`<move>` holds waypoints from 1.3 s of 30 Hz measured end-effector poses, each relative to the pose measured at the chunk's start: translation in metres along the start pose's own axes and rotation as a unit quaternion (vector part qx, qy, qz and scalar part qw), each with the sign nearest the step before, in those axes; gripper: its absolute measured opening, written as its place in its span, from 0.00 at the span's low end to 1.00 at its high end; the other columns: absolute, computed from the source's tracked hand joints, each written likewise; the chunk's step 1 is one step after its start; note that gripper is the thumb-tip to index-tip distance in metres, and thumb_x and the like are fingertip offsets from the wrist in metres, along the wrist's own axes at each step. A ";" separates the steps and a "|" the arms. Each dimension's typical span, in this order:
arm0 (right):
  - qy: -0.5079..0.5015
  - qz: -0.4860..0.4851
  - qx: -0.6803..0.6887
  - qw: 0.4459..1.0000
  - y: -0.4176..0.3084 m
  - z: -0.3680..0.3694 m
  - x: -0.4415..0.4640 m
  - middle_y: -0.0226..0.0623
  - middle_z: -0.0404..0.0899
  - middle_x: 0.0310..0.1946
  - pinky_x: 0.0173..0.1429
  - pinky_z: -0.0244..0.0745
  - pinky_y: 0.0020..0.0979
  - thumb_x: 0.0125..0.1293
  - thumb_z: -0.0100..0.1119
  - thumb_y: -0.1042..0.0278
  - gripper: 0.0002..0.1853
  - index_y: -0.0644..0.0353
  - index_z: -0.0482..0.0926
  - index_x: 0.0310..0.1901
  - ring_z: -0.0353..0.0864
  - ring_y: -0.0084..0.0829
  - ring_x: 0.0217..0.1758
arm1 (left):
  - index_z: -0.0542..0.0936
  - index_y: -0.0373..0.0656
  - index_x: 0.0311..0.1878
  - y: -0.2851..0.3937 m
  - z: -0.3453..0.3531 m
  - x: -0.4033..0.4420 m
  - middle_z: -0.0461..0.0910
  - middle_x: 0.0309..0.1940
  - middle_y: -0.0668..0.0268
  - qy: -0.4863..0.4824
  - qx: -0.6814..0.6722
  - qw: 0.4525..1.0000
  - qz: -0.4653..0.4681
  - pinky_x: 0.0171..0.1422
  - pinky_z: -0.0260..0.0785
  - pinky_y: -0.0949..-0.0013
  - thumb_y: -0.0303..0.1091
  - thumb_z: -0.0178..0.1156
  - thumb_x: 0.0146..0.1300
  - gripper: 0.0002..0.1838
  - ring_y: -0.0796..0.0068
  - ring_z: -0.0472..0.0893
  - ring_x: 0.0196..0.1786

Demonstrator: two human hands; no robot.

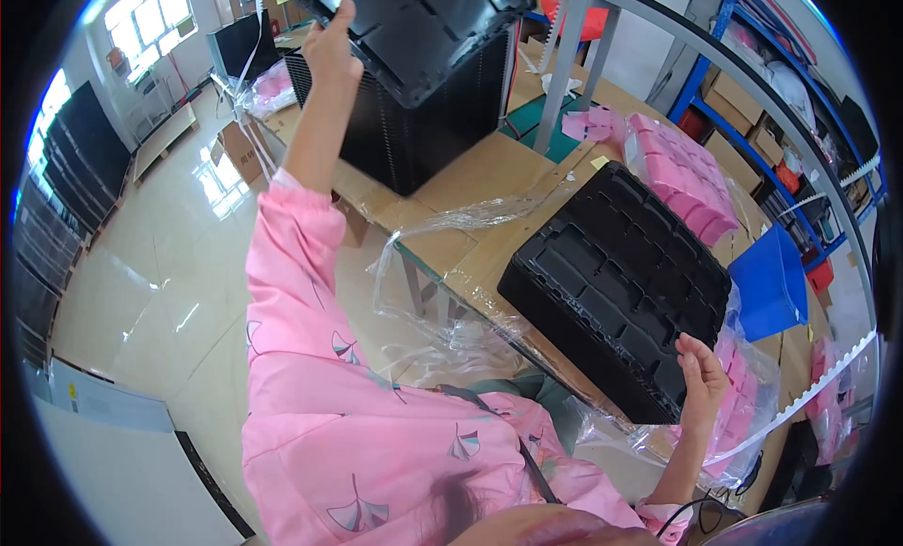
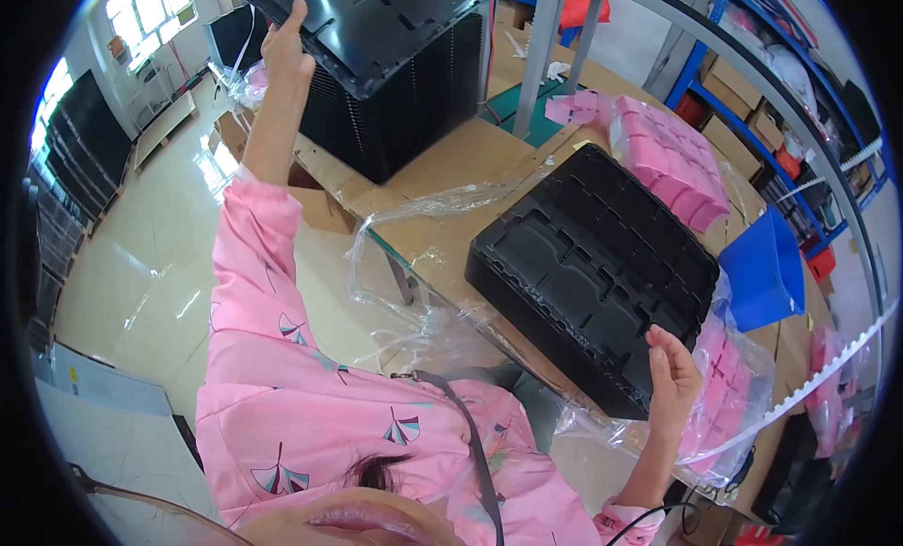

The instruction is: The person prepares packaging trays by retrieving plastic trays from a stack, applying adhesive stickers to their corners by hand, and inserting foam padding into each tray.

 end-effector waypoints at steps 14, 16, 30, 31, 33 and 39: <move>-0.035 0.014 -0.041 0.998 0.017 0.005 -0.008 0.35 0.80 0.39 0.49 0.70 0.21 0.64 0.55 0.72 0.11 0.69 0.78 0.45 0.78 0.22 0.43 | 0.71 0.29 0.49 -0.054 -0.070 0.054 0.75 0.46 0.57 0.274 0.261 0.909 -0.177 0.43 0.73 0.62 0.26 0.69 0.49 0.25 0.65 0.79 0.42; -0.043 0.025 -0.065 0.997 0.019 0.007 -0.008 0.35 0.80 0.39 0.49 0.70 0.22 0.64 0.55 0.72 0.11 0.68 0.78 0.44 0.78 0.23 0.43 | 0.71 0.29 0.49 -0.069 -0.091 0.078 0.76 0.44 0.57 0.236 0.315 0.901 -0.181 0.41 0.74 0.60 0.26 0.69 0.49 0.25 0.64 0.79 0.40; -0.057 -0.048 -0.160 0.984 0.019 0.009 -0.009 0.35 0.81 0.37 0.48 0.70 0.22 0.62 0.56 0.72 0.10 0.67 0.78 0.44 0.77 0.21 0.41 | 0.72 0.41 0.57 -0.046 -0.017 0.029 0.70 0.56 0.50 0.056 0.868 0.487 0.081 0.62 0.60 0.56 0.62 0.56 0.53 0.37 0.57 0.68 0.60; -0.057 -0.057 -0.168 0.983 0.018 0.010 -0.009 0.35 0.81 0.37 0.48 0.70 0.22 0.62 0.56 0.73 0.10 0.67 0.78 0.44 0.78 0.22 0.41 | 0.73 0.42 0.56 -0.052 -0.012 0.026 0.71 0.55 0.52 -0.033 0.844 0.517 0.139 0.61 0.61 0.56 0.61 0.55 0.54 0.35 0.57 0.69 0.59; -0.057 -0.063 -0.178 0.980 0.016 0.009 -0.010 0.36 0.81 0.37 0.48 0.70 0.23 0.62 0.56 0.73 0.10 0.67 0.78 0.43 0.78 0.23 0.41 | 0.75 0.44 0.55 -0.066 -0.008 0.013 0.73 0.54 0.55 -0.212 0.765 0.557 0.246 0.59 0.63 0.55 0.60 0.53 0.56 0.32 0.57 0.72 0.57; -0.058 -0.073 -0.182 0.979 0.015 0.012 -0.009 0.38 0.81 0.38 0.48 0.71 0.24 0.62 0.55 0.74 0.10 0.67 0.78 0.43 0.78 0.25 0.42 | 0.80 0.55 0.49 -0.063 0.013 -0.029 0.80 0.41 0.59 -0.314 0.781 0.524 0.125 0.51 0.69 0.56 0.51 0.52 0.60 0.18 0.55 0.79 0.46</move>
Point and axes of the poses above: each hand's wrist, its own x-axis towards the middle knuckle, its own z-axis out of the palm, y = z × x, the point moved 3 cm from there along x, towards the middle knuckle
